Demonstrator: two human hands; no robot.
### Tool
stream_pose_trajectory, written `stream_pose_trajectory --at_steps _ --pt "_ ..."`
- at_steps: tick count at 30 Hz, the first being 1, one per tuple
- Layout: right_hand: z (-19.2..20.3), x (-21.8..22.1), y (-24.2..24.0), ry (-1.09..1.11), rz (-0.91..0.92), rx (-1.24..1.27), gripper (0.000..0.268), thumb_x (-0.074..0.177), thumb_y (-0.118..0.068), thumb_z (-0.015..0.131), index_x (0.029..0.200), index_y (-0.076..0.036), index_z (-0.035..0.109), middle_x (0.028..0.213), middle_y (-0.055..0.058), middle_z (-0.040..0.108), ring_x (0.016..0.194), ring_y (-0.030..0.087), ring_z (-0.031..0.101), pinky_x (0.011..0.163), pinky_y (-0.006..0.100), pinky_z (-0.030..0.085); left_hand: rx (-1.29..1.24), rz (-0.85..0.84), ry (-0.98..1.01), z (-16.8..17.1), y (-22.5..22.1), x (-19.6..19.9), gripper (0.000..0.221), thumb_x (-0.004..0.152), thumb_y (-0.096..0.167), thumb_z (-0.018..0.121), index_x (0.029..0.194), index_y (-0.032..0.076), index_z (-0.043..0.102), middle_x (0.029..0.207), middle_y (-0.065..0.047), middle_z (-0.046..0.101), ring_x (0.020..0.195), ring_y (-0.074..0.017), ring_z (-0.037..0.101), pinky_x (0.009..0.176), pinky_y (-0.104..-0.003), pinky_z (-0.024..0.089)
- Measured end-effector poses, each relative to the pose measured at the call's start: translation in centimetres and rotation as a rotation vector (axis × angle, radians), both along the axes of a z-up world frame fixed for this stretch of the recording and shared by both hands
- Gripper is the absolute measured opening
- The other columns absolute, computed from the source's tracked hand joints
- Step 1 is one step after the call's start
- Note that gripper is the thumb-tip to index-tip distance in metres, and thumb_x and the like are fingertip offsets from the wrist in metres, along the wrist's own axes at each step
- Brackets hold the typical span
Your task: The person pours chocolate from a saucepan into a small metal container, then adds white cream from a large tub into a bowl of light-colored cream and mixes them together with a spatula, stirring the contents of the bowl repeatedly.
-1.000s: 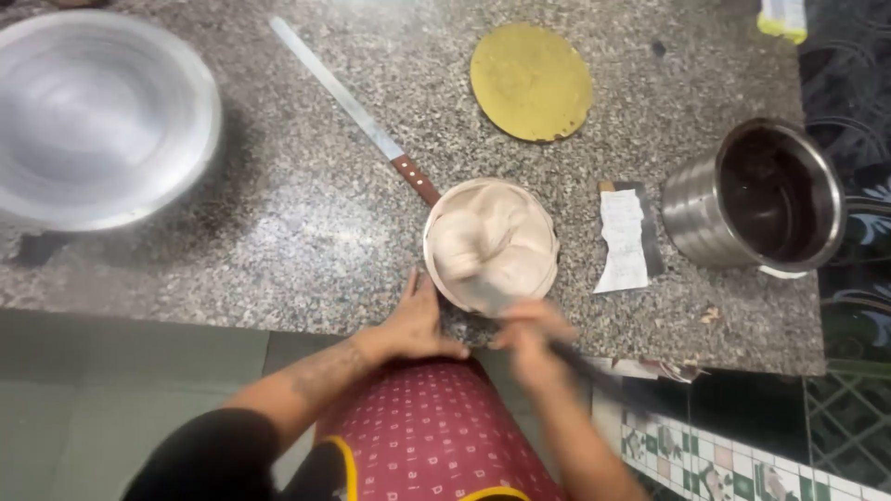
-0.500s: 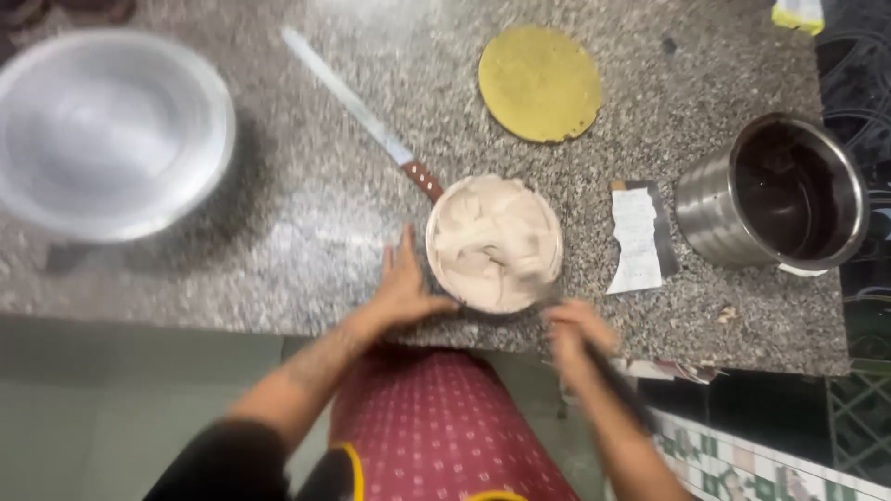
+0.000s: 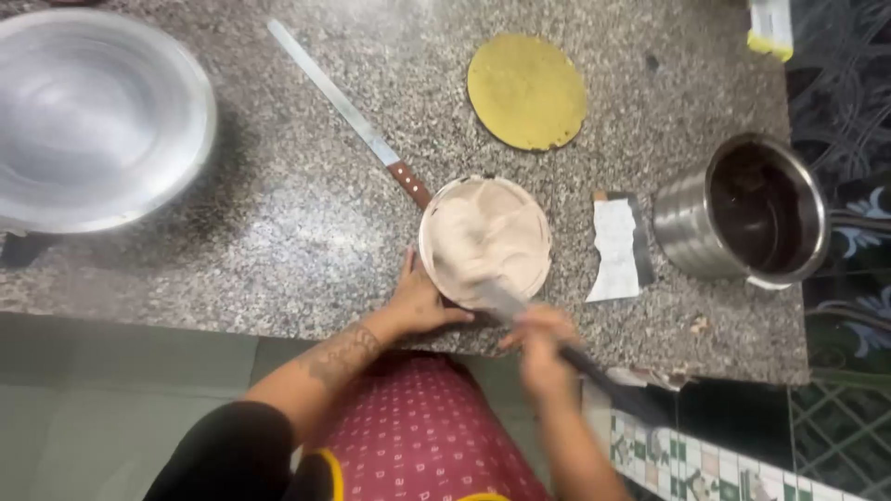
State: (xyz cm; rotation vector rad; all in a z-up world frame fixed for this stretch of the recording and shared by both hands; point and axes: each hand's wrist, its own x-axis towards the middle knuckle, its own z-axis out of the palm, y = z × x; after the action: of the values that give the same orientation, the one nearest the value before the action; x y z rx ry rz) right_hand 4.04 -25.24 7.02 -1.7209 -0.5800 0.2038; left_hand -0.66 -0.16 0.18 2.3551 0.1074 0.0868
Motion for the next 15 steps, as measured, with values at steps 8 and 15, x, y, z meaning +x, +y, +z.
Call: stream_pose_trajectory --at_steps 8,15 --pt "1.3 1.1 0.5 -0.141 0.343 -0.476 0.027 0.093 -0.011 0.068 0.116 -0.020 0.079 0.136 0.013 0.067 0.085 0.020 0.078 0.069 0.030 0.060 0.010 0.317 -0.066 1.4 -3.4 0.4 0.103 0.068 0.070 0.076 0.147 0.008 0.051 0.153 -0.023 0.044 0.147 -0.0364 0.030 0.125 -0.057 0.004" --pt "12.8 -2.5 -4.7 -0.598 0.567 -0.703 0.042 0.070 -0.011 0.073 0.111 -0.018 0.079 0.131 0.008 0.071 0.119 0.029 0.063 0.095 0.041 0.051 -0.030 0.352 -0.039 4.8 -3.1 0.1 0.099 0.069 0.073 0.072 0.143 0.009 0.055 0.149 -0.019 0.049 0.145 -0.0327 0.035 0.125 -0.055 0.008"
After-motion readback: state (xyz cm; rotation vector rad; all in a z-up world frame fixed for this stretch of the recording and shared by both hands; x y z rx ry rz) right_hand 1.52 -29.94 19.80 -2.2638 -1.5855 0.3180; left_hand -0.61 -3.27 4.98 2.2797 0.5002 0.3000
